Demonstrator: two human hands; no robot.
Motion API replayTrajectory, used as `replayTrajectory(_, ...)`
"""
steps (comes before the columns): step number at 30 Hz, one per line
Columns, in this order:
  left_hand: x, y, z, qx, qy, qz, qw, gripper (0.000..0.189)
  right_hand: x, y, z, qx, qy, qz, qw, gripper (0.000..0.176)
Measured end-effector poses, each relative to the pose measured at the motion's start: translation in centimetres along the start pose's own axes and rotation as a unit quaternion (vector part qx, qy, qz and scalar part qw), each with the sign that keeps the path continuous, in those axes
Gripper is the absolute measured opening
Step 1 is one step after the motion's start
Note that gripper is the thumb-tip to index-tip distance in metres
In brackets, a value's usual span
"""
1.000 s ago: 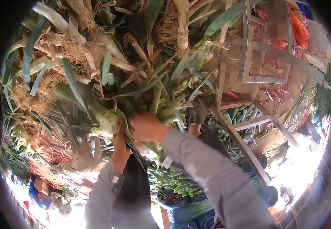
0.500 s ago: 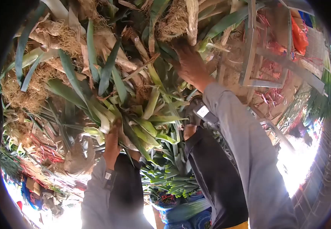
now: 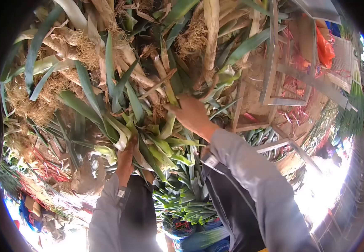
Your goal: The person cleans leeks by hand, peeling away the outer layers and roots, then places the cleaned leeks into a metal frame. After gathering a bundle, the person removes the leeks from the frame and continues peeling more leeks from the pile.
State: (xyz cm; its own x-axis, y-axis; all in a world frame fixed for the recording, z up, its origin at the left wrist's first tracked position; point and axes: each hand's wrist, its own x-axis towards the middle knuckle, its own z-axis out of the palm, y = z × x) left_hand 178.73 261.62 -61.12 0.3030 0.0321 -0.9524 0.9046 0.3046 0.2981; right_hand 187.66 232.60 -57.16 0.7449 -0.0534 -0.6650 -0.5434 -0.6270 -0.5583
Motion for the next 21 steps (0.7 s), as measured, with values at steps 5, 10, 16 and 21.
replayTrajectory(5, 0.0, -0.1, -0.8, 0.015, -0.01, 0.007, 1.0, 0.049, 0.6, -4.1, -1.4, 0.169, -0.065, 0.124, 0.976, 0.049)
replayTrajectory(10, 0.6, -0.8, -0.4, 0.013, -0.016, 0.051, 0.999, 0.047, -1.3, -6.4, -12.6, 0.104, -0.151, -0.033, 0.982, 0.043)
replayTrajectory(16, 1.3, -1.7, -1.5, 0.058, 0.018, 0.127, 0.99, 0.044, 4.5, -12.4, -20.2, 0.629, -0.156, -0.118, 0.752, 0.055)
replayTrajectory(21, 1.1, -2.0, -0.6, 0.186, 0.102, 0.197, 0.957, 0.046, 5.9, -6.2, -11.2, 0.142, 0.0, -0.005, 0.99, 0.053)
